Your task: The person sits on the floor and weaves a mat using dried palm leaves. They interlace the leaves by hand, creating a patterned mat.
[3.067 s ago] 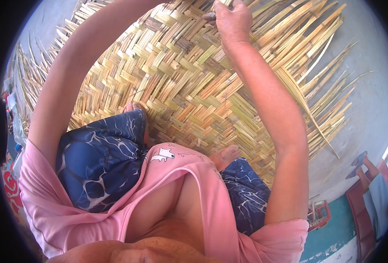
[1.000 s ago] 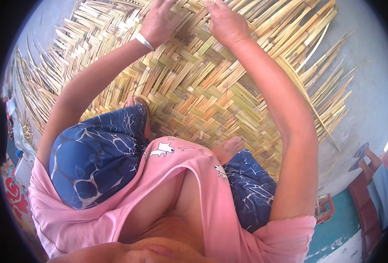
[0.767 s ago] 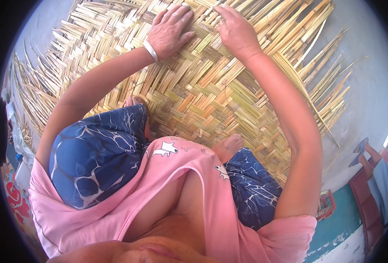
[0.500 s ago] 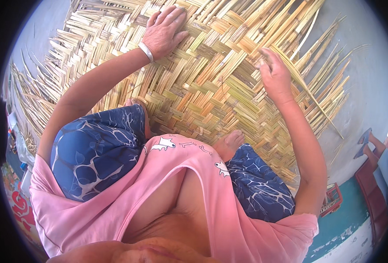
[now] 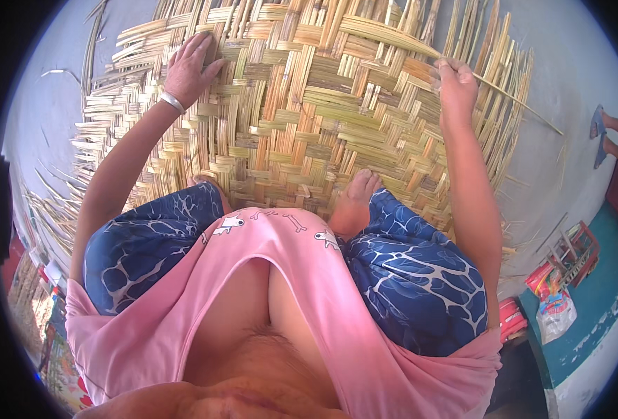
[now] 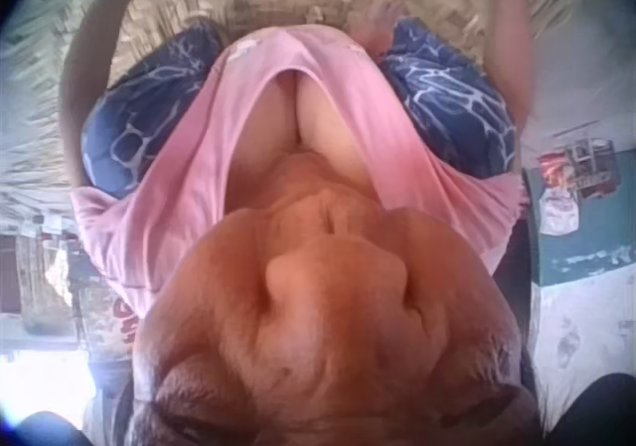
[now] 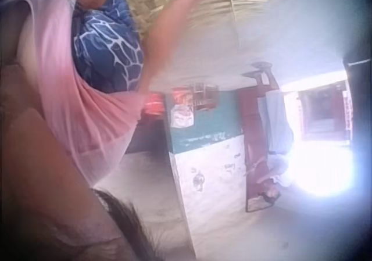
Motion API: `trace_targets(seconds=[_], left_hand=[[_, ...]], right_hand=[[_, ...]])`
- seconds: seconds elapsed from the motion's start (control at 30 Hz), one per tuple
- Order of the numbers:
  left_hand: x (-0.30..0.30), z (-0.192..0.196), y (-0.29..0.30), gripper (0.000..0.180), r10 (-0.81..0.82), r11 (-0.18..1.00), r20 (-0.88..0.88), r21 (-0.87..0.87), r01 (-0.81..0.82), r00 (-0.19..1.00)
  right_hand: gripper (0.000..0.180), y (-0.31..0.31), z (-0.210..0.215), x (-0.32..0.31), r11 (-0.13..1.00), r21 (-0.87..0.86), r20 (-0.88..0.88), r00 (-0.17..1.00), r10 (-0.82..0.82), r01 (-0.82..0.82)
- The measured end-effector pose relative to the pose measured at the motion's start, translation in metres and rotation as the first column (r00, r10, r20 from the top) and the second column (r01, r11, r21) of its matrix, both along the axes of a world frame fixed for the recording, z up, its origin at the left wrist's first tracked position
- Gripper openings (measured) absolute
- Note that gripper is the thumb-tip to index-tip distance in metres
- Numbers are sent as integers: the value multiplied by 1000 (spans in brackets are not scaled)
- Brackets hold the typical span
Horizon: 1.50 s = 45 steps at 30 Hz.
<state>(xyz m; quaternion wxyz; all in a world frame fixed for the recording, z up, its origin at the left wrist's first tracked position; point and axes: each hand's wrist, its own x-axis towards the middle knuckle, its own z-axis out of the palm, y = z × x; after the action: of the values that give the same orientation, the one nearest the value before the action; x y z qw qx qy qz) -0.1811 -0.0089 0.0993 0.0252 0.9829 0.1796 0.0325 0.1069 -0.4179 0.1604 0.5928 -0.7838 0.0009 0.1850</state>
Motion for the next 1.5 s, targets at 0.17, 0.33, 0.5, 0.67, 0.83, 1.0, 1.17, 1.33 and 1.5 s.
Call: trace_targets(seconds=[0.17, 0.33, 0.5, 0.67, 0.83, 1.0, 1.17, 1.33, 1.5], left_hand=[[29, 38, 22, 57, -136, 979, -233, -180, 95, 963], [110, 79, -6, 49, -417, 889, -170, -280, 362, 893], [221, 76, -98, 57, -571, 782, -78, -357, 512, 817], [303, 73, -192, 60, -556, 718, -264, -631, 295, 788], [335, 40, -217, 55, -504, 703, -194, -658, 269, 842], [326, 44, -227, 47, -410, 681, -188, -714, 163, 892], [315, 34, -237, 46, -325, 702, -155, -700, 128, 933], [320, 35, -242, 47, -339, 639, -182, -765, 84, 923], [319, 45, -254, 42, -342, 800, -197, -575, 174, 919]], right_hand=[[41, -22, -32, 23, 792, 437, -468, 860, -204, 426], [34, -37, -51, 63, 717, 573, -484, 870, -94, 396], [14, -45, -27, 61, 717, 690, -289, 947, 143, 102], [20, -69, -28, 56, 833, 552, -270, 955, 122, 50], [22, -76, -47, 52, 820, 558, -344, 935, 89, 127], [19, -81, -67, 58, 792, 569, -453, 888, 77, 221], [18, -78, -75, 63, 831, 500, -457, 890, 14, 243], [13, -60, -61, 49, 925, 304, -293, 946, -136, 227], [12, -51, -2, 44, 907, 154, -176, 914, -365, 392]])
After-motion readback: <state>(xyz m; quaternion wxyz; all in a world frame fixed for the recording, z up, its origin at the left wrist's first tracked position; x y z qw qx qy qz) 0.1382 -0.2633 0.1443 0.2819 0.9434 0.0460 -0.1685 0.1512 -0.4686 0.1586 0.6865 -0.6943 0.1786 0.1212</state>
